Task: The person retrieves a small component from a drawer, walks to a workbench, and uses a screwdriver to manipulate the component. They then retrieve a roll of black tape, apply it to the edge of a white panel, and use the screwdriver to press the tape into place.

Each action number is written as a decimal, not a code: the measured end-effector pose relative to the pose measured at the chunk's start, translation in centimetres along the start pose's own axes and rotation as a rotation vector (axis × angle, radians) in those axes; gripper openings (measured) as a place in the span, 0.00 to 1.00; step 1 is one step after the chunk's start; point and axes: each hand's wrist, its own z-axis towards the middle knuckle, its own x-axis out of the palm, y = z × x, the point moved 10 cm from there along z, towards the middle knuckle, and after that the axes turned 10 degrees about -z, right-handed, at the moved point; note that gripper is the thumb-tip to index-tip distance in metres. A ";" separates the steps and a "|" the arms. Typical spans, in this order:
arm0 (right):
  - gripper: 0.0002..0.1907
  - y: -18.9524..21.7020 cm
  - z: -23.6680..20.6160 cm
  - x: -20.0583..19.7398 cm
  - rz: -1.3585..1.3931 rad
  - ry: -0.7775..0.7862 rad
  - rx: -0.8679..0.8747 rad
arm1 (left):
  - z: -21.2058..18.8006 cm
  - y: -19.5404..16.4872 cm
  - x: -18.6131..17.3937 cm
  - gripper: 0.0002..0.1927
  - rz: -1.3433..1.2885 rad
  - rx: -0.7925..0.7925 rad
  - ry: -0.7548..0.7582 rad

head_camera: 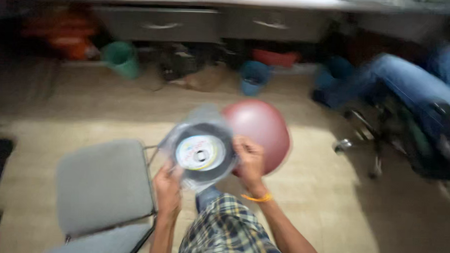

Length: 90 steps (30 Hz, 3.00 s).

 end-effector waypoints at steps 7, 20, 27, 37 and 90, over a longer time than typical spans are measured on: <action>0.14 0.8 13.7 15.3 -0.140 0.490 0.029 | 16.0 -4.9 -2.9 0.29 -0.029 -0.060 0.170; 0.11 6.7 37.2 52.9 -0.221 0.718 -0.128 | 45.5 -22.0 -13.0 0.16 0.474 0.348 -0.003; 0.12 3.1 42.6 69.5 -0.250 0.606 -0.051 | 56.0 -26.7 -23.4 0.12 0.710 0.389 -0.180; 0.11 0.7 48.2 94.9 -0.108 0.631 -0.054 | 74.5 -29.4 -46.2 0.19 0.233 0.150 -0.290; 0.08 4.9 55.6 113.2 -0.374 0.171 -0.202 | 99.0 -49.3 -56.0 0.20 1.016 0.446 -0.085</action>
